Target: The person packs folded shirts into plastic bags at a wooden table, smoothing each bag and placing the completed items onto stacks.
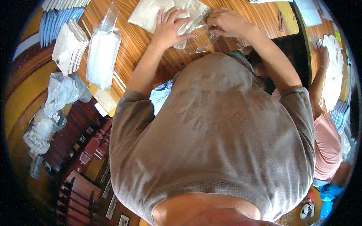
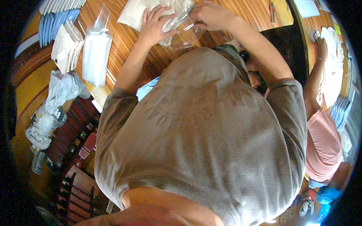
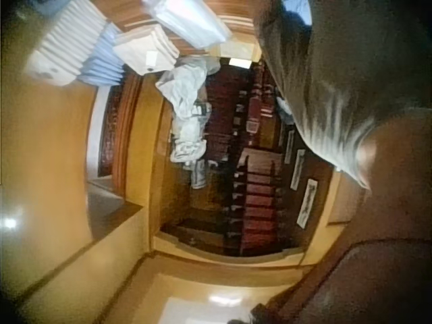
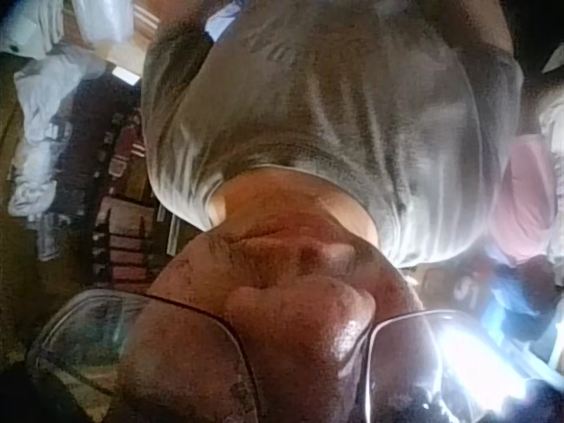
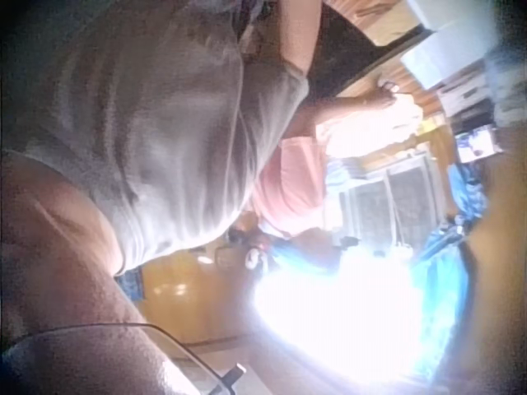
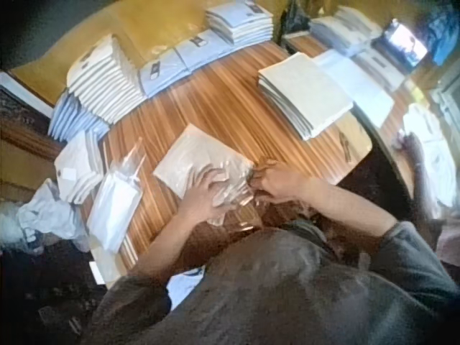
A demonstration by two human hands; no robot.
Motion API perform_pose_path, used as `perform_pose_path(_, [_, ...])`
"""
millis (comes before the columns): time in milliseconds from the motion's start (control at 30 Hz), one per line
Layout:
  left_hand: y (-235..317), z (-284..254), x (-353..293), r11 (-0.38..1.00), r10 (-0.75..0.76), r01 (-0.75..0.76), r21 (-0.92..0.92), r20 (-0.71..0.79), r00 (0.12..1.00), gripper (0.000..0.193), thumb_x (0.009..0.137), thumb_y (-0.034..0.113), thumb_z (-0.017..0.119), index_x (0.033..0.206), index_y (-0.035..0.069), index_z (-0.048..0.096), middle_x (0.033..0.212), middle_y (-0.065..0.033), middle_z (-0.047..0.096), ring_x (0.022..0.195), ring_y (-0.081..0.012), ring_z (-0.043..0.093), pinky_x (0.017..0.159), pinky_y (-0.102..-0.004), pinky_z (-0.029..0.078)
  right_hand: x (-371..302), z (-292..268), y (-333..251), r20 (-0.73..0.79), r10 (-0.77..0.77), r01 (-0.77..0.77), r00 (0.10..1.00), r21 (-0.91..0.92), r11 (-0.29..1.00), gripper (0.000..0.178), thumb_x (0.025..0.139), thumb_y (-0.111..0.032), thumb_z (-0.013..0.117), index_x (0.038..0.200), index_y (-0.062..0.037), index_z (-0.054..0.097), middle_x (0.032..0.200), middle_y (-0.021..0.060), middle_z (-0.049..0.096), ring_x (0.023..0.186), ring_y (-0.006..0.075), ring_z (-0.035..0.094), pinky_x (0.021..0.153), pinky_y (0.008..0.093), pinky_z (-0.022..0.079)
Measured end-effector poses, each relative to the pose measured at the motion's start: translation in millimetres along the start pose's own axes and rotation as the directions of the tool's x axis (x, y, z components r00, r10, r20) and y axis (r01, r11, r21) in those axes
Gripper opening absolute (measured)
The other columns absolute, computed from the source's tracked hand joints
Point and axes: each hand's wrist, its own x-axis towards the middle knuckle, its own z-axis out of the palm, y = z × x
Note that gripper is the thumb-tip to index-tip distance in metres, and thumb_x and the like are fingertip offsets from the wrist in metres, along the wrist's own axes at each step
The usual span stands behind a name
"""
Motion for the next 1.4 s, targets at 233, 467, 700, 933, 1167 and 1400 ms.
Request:
perform_pose_path(233, [11.3, 30.9, 53.7, 0.989, 0.144, -0.142, 0.049, -0.047, 0.988, 0.037, 0.099, 0.033, 0.063, 0.129, 0.012, 0.071, 0.143, -0.0072, 0.062, 0.142, -0.0265, 0.050, 0.120, -0.0511, 0.035, 0.7, -22.4, 13.1, 0.247, -0.092, 0.118, 0.965, -0.095, 0.988, 0.029, 0.086, -0.024, 0.077, 0.108, -0.0069, 0.068, 0.117, 0.0128, 0.067, 0.123, 0.0312, 0.061, 0.101, 0.0465, 0.054])
perform_pose_path(467, [37.3, 20.0, 55.4, 0.981, 0.191, -0.190, 0.041, -0.026, 0.981, 0.047, 0.100, 0.032, 0.061, 0.143, 0.014, 0.061, 0.157, -0.0047, 0.053, 0.147, -0.0252, 0.045, 0.122, -0.0524, 0.033, -30.3, -10.5, 41.6, 0.224, -0.043, 0.060, 0.974, -0.068, 0.996, 0.017, 0.090, -0.020, 0.072, 0.100, -0.0081, 0.065, 0.109, 0.0085, 0.061, 0.111, 0.0311, 0.060, 0.097, 0.0451, 0.052])
perform_pose_path(700, [39.5, 33.1, 67.3, 0.957, 0.286, -0.289, 0.030, 0.083, 0.955, 0.050, 0.097, 0.033, 0.065, 0.143, 0.013, 0.062, 0.161, -0.0057, 0.049, 0.154, -0.0263, 0.036, 0.123, -0.0531, 0.030, -37.0, -3.3, 47.0, 0.018, -0.128, 0.129, 0.992, -0.172, 0.977, 0.014, 0.089, -0.019, 0.066, 0.094, -0.0063, 0.069, 0.108, 0.0082, 0.062, 0.113, 0.0280, 0.060, 0.100, 0.0420, 0.051])
perform_pose_path(933, [33.5, 33.7, 63.7, 0.934, 0.352, -0.346, -0.086, 0.072, 0.933, 0.062, 0.098, 0.040, 0.061, 0.150, 0.008, 0.052, 0.162, -0.0149, 0.045, 0.150, -0.0360, 0.041, 0.121, -0.0557, 0.032, -67.8, -7.9, 14.6, 0.031, -0.154, 0.153, 0.988, -0.408, 0.900, 0.022, 0.082, -0.017, 0.064, 0.099, -0.0080, 0.073, 0.110, 0.0061, 0.063, 0.108, 0.0227, 0.061, 0.094, 0.0357, 0.051])
perform_pose_path(1167, [31.5, 36.9, 60.8, 0.919, 0.376, -0.375, -0.119, -0.014, 0.927, 0.067, 0.098, 0.042, 0.061, 0.155, 0.008, 0.049, 0.161, -0.0124, 0.048, 0.151, -0.0317, 0.041, 0.120, -0.0549, 0.034, -61.9, 8.6, -16.8, -0.196, -0.055, -0.006, 0.979, -0.298, 0.954, 0.024, 0.085, -0.020, 0.066, 0.106, -0.0092, 0.071, 0.114, 0.0075, 0.066, 0.106, 0.0255, 0.064, 0.093, 0.0386, 0.051])
perform_pose_path(1400, [30.7, 35.5, 62.0, 0.925, 0.337, -0.324, -0.200, 0.034, 0.941, 0.071, 0.093, 0.038, 0.063, 0.155, 0.008, 0.049, 0.162, -0.0116, 0.047, 0.152, -0.0304, 0.040, 0.124, -0.0537, 0.030, -38.2, 30.3, -16.5, -0.208, 0.044, -0.080, 0.977, -0.168, 0.982, 0.019, 0.089, -0.022, 0.067, 0.102, -0.0078, 0.070, 0.103, 0.0088, 0.070, 0.103, 0.0293, 0.068, 0.094, 0.0428, 0.053])
